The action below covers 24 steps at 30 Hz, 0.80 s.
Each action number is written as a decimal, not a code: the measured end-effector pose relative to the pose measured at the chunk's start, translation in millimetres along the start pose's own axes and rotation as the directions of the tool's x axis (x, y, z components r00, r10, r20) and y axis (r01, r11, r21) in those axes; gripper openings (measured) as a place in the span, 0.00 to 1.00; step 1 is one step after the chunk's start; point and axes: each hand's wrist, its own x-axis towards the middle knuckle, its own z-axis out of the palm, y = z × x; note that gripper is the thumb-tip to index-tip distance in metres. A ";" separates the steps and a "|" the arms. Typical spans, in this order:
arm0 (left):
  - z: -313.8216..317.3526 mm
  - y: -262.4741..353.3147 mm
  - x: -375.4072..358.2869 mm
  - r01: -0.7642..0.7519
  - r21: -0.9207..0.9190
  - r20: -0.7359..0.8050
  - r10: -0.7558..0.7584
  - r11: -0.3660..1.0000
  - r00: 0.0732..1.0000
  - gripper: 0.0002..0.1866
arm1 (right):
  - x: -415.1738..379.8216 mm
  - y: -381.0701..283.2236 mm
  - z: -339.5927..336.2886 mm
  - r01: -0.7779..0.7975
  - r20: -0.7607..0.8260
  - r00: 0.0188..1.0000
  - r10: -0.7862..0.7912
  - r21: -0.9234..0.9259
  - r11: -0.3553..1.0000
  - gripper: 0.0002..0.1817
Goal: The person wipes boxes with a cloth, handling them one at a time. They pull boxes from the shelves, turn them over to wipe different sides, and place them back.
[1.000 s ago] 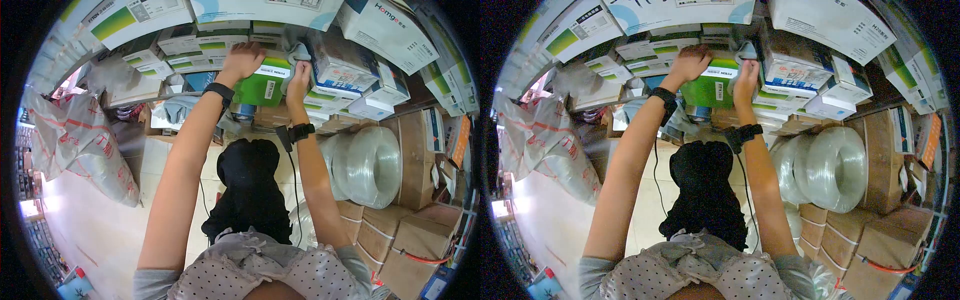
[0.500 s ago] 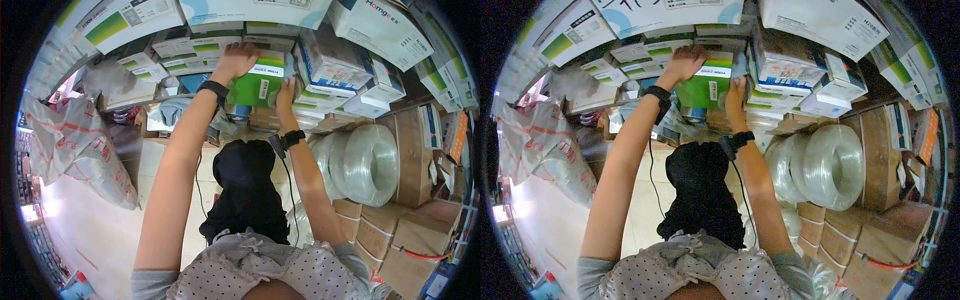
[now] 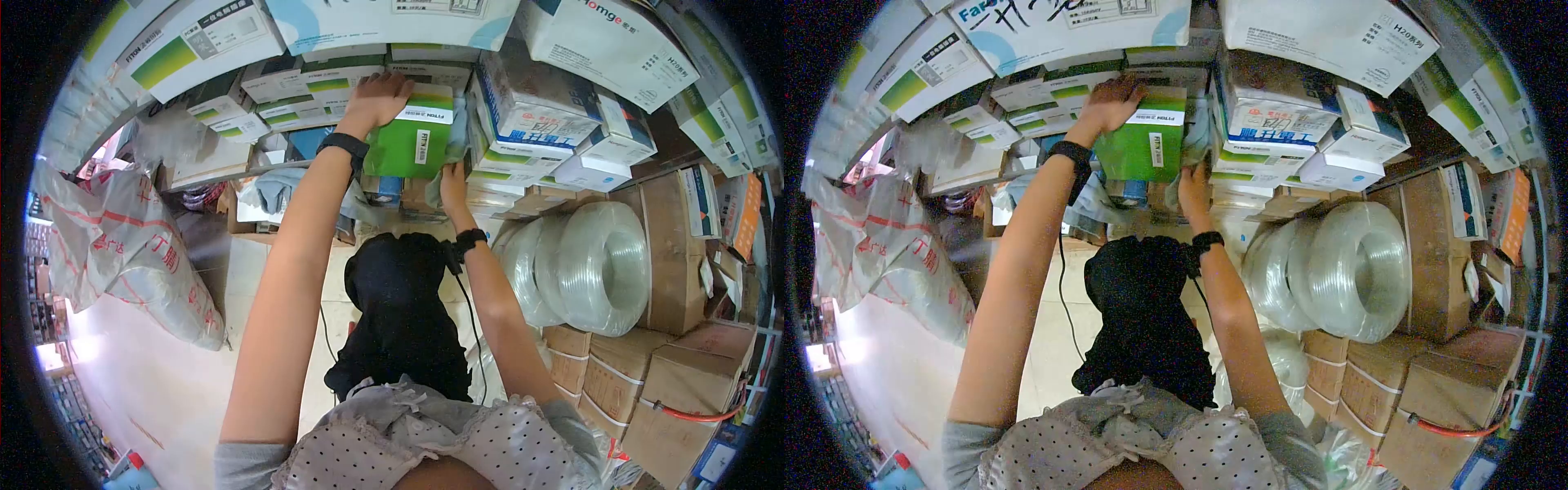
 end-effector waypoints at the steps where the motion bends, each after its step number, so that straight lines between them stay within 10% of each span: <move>1: -0.7 -1.5 1.2 -0.020 0.055 0.013 0.019 0.998 1.000 0.26 | 8.7 22.0 2.6 0.035 0.029 0.999 -0.038 0.088 0.995 0.27; 8: 3.9 -2.9 3.6 0.069 0.043 -0.001 -0.069 0.997 0.998 0.26 | 17.1 -64.5 -5.7 0.235 -0.075 0.968 -0.238 0.602 0.763 0.29; 14: 6.0 -7.8 5.9 0.009 0.074 0.005 -0.010 0.997 1.000 0.25 | -19.1 -165.7 -19.3 0.434 -0.259 0.900 -0.351 0.612 0.661 0.18; 15: 7.3 -8.5 7.2 0.007 0.090 -0.005 -0.007 0.996 1.000 0.25 | -15.3 -161.9 -17.7 0.603 -0.290 0.793 -0.536 0.246 0.759 0.18; 17: 7.1 -15.5 6.6 -0.026 0.033 -0.018 0.027 0.999 0.999 0.23 | -6.2 -152.5 -14.5 0.680 -0.095 0.552 -0.828 -0.523 0.514 0.18; 24: 10.8 -35.0 18.2 0.010 -0.129 -0.019 -0.013 0.992 1.000 0.20 | -21.0 -152.4 11.8 0.647 -0.034 0.429 -0.903 -0.686 0.333 0.22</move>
